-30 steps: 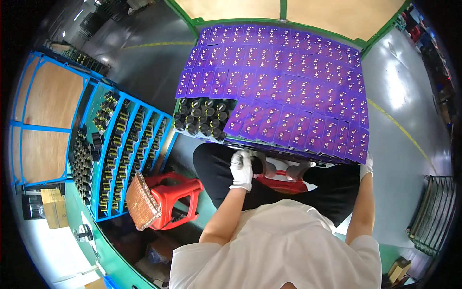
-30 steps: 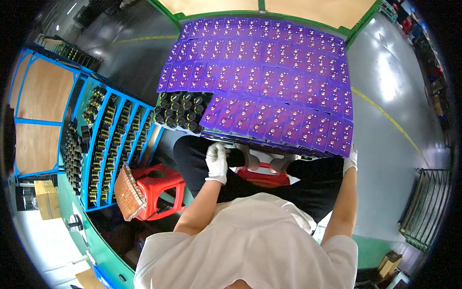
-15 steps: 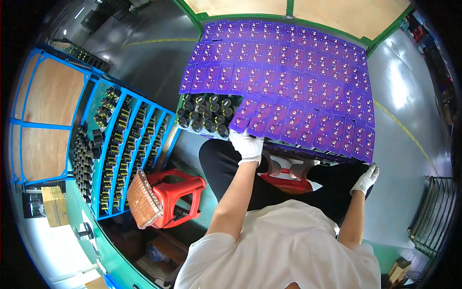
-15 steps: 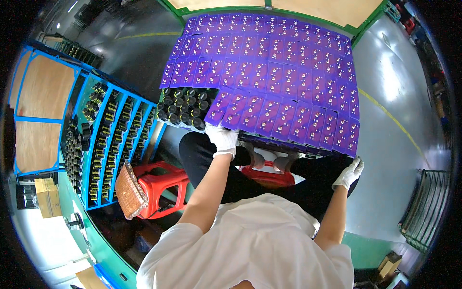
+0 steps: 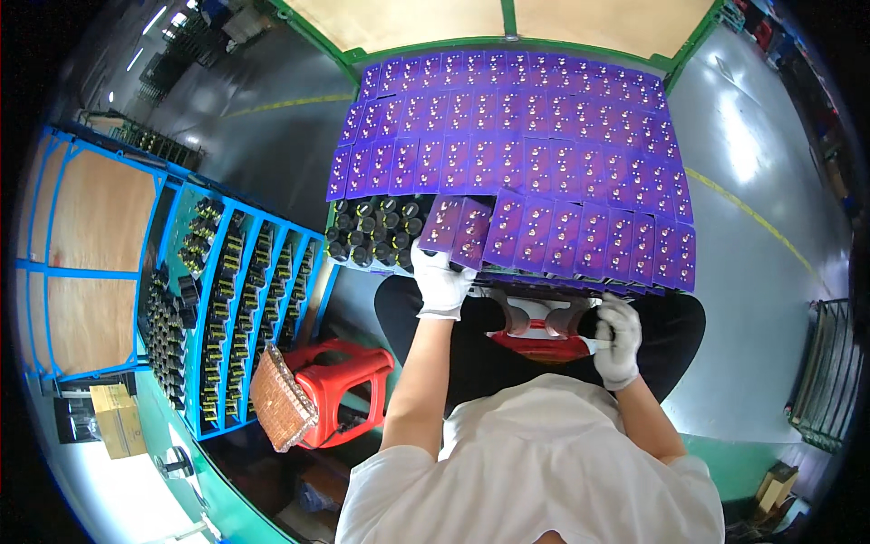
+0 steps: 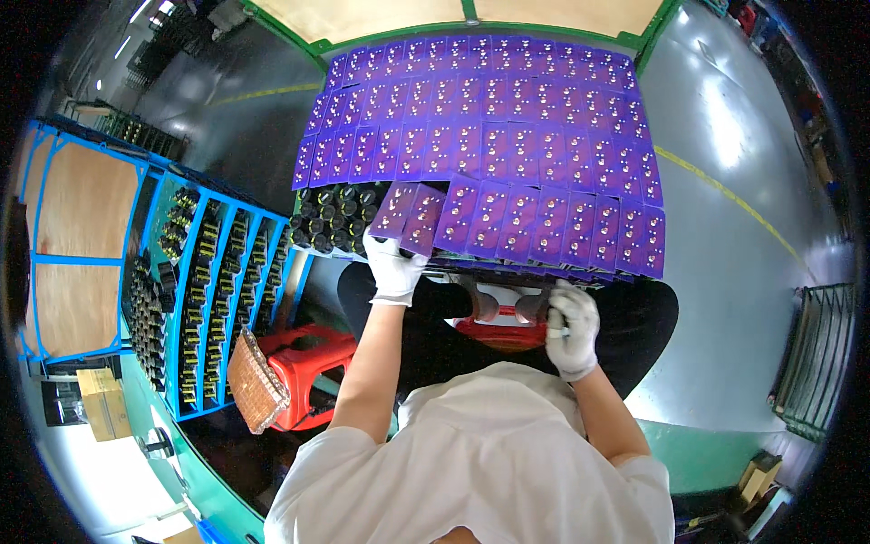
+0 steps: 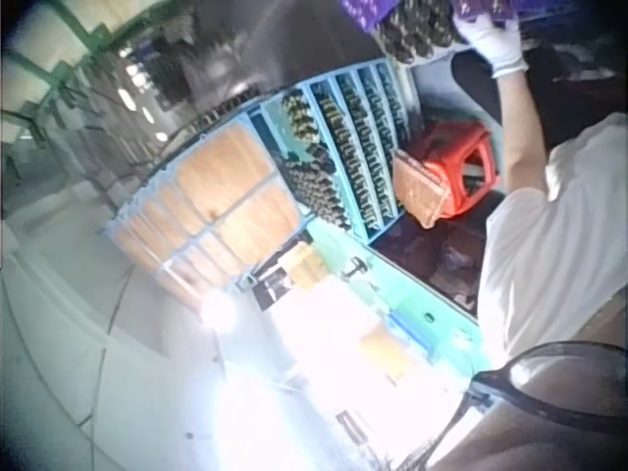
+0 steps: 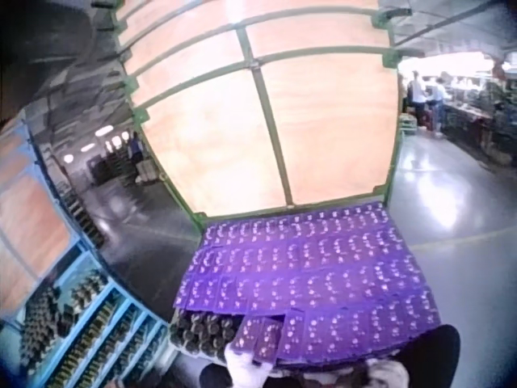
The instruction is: The person sits on a low stool and repeatedly picks up purple trays containing small electronic components. They remove the components from the trays and place them into slots on a blue rack. The person then stacks the empty purple trays on a green surface.
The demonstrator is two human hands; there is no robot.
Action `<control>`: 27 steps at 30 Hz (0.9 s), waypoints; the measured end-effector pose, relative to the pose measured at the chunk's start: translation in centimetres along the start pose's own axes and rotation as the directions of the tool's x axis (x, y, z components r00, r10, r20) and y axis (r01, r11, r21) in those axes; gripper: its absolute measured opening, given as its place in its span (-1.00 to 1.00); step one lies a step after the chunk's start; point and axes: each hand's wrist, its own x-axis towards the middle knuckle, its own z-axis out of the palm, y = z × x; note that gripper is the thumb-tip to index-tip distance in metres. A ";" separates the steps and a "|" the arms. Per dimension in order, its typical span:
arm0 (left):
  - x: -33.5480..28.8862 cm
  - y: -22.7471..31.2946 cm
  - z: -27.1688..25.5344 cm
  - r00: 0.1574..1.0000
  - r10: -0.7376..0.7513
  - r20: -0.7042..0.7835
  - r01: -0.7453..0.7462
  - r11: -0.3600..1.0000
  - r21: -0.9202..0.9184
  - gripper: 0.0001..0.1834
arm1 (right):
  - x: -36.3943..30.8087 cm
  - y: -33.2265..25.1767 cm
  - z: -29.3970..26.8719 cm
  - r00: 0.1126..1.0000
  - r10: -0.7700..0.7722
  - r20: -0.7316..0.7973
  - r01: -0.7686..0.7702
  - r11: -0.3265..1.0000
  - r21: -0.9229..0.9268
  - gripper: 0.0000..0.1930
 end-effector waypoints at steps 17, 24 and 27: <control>-6.1 17.5 -5.9 0.758 -0.355 0.547 0.348 0.930 0.120 -0.56 | 6.5 -8.9 1.9 0.664 0.014 0.747 -0.497 -0.739 0.455 -0.09; -10.2 15.5 -5.8 0.879 0.344 0.329 -0.170 0.872 -0.459 -0.45 | 4.9 -7.1 -0.3 0.639 0.042 0.768 -0.321 -0.893 0.316 -0.11; -11.3 14.8 -5.5 0.857 0.341 0.386 -0.114 0.857 -0.503 -0.45 | 4.6 -6.3 0.3 0.609 0.116 0.785 -0.413 -0.798 0.439 -0.17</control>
